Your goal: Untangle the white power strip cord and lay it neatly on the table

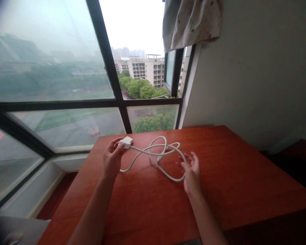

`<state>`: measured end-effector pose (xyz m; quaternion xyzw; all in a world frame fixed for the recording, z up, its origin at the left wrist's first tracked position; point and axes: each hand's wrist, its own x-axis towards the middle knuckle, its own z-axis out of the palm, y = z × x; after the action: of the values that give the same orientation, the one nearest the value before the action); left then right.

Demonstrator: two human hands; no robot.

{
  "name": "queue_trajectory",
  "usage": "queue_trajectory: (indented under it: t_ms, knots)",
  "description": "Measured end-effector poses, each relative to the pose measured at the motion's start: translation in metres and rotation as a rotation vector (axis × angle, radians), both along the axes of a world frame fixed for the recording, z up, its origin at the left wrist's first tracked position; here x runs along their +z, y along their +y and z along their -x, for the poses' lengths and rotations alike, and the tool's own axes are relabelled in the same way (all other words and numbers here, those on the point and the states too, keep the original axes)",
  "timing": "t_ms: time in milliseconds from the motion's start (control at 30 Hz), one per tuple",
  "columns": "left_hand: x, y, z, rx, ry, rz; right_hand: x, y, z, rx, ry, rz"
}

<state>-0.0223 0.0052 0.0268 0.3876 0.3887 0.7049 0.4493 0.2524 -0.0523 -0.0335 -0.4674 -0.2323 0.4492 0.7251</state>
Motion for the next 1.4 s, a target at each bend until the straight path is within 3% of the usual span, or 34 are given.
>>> queue_trajectory:
  t_ms: [133, 300, 400, 500, 600, 767, 933, 1067, 1233, 1400]
  knots:
    - [0.000, 0.006, 0.018, 0.112, -0.174, 0.060, -0.008, 0.001, -0.005, 0.017, 0.074, 0.014]
    - [-0.001, 0.008, 0.016, 0.019, -0.185, 0.106, -0.022, 0.006, -0.006, 0.034, -0.055, 0.054]
    - [-0.001, 0.004, 0.007, -0.082, -0.141, 0.107, -0.021, 0.009, -0.011, -0.048, -0.440, 0.056]
    - [-0.001, -0.001, -0.005, -0.201, -0.097, 0.113, -0.013, 0.008, -0.014, -0.137, -0.952, -0.077]
    - [-0.002, -0.006, -0.016, -0.298, -0.053, 0.150, -0.007, 0.004, -0.013, -0.005, -1.248, -0.226]
    - [-0.005, -0.010, -0.029, -0.328, -0.004, 0.213, -0.007, -0.002, -0.010, 0.335, -1.456, -0.281]
    - [-0.007, -0.009, -0.032, -0.298, -0.064, 0.238, -0.003, -0.014, -0.009, 0.496, -1.541, -0.286]
    - [-0.007, -0.009, -0.031, -0.333, -0.075, 0.257, -0.005, -0.014, -0.006, 0.498, -1.552, -0.275]
    - [-0.012, -0.004, -0.028, -0.286, -0.104, 0.257, -0.001, -0.006, -0.007, 0.438, -1.304, -0.304]
    - [-0.025, 0.002, -0.031, -0.273, -0.015, 0.278, 0.023, 0.002, -0.010, 0.362, -1.121, -0.271]
